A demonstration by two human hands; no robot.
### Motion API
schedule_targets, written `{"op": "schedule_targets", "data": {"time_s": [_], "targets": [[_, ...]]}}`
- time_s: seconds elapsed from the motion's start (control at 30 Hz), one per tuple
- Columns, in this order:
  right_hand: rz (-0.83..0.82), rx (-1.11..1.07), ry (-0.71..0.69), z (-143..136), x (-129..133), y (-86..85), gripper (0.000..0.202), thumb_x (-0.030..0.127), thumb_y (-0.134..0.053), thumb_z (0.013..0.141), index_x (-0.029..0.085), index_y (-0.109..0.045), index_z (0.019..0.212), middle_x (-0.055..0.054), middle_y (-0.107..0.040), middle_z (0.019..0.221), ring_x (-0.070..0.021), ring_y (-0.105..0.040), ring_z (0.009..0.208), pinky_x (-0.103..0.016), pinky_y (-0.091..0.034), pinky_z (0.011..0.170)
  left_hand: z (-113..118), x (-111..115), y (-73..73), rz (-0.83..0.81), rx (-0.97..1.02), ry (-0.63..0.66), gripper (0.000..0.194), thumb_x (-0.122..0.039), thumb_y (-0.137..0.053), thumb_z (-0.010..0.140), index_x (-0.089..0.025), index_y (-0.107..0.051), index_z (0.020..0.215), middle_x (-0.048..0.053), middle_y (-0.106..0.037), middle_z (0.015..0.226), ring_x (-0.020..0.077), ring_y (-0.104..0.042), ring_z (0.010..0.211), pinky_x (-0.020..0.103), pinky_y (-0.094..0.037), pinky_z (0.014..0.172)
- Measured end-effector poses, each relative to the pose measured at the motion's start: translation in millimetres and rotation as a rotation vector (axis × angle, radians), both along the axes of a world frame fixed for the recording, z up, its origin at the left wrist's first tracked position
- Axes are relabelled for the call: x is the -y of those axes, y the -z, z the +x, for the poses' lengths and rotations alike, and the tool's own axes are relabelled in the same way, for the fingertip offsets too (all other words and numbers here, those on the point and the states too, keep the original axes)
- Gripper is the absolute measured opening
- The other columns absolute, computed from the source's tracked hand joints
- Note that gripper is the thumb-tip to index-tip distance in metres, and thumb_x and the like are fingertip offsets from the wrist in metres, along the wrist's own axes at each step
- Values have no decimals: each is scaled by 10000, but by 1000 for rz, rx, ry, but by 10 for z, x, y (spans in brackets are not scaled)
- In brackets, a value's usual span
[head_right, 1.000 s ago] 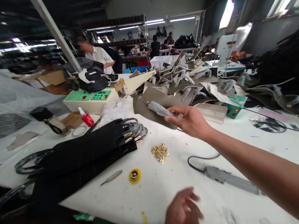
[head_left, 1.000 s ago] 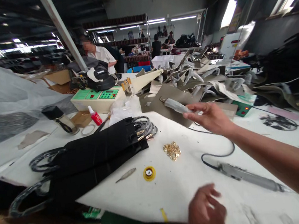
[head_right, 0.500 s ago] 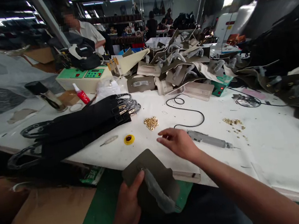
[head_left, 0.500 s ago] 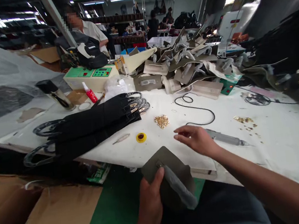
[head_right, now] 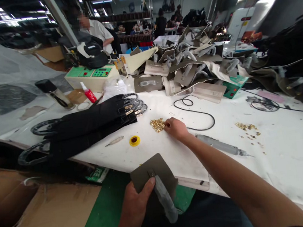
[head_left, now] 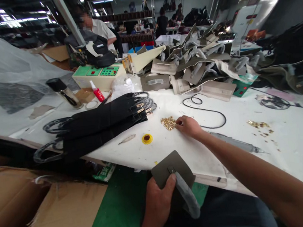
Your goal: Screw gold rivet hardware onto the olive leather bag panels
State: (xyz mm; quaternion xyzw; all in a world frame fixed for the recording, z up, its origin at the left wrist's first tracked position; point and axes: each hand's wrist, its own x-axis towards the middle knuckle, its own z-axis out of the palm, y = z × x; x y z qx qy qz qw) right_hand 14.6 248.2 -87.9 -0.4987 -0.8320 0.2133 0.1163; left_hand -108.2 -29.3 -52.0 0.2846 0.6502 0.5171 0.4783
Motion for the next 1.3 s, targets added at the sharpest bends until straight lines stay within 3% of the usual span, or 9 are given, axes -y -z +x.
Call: {"op": "schedule_targets", "data": {"time_s": [0.2,0.37,0.53,0.67,0.83,0.9,1.07,1.3], "targets": [[-8,37,-63,-15,-35,-38,241,299,-644,942,259,-729,1165,-46,-720,1143,-163,-654,899,-247,-451,750,28,-19,-28,17,-6,15,372,-483,-739,839,-147,-785,994,70,-825,964,273,-747,942,327,-581,851],[-24,85,-79,28,-65,-94,107,254,-682,879,205,-748,946,-65,-733,1006,-187,-636,851,-265,-412,681,79,11,-117,36,-14,5,353,-464,-731,847,-147,-780,997,73,-823,976,276,-747,946,341,-580,862],[-67,32,-49,183,24,-245,56,203,-700,834,191,-741,870,-51,-754,860,-174,-639,759,-258,-418,650,120,66,-148,64,-41,12,338,-456,-727,853,-152,-773,993,61,-815,956,265,-741,944,331,-575,863],[-79,-153,-16,368,402,-508,145,285,-636,921,201,-738,982,-31,-770,880,-159,-684,785,-251,-483,725,167,63,-185,50,-81,-2,330,-445,-731,840,-147,-780,973,64,-815,935,260,-738,924,324,-569,847],[-369,-813,3,589,1271,-792,257,443,-750,880,192,-727,930,-35,-755,817,-179,-696,749,-284,-522,682,255,34,-232,102,-124,-9,257,-380,-733,830,-155,-774,946,48,-812,922,231,-726,865,295,-561,803],[-387,-932,-15,635,1600,-844,233,426,-794,855,202,-740,897,-25,-739,812,-164,-668,728,-280,-512,662,294,37,-258,113,-163,9,221,-370,-723,840,-161,-763,901,26,-789,840,200,-701,775,269,-545,733],[-191,-971,-67,653,2037,-844,26,252,-803,863,232,-789,871,-21,-717,851,-157,-655,794,-281,-532,719,406,69,-374,162,-277,58,164,-321,-689,854,-176,-700,780,-23,-687,697,139,-606,642,222,-486,626],[25,-852,-104,741,2117,-814,46,233,-719,928,226,-764,921,-34,-732,845,-168,-671,776,-301,-559,706,513,117,-508,208,-425,66,166,-291,-647,889,-156,-734,845,2,-725,755,145,-637,689,222,-522,678]]}}
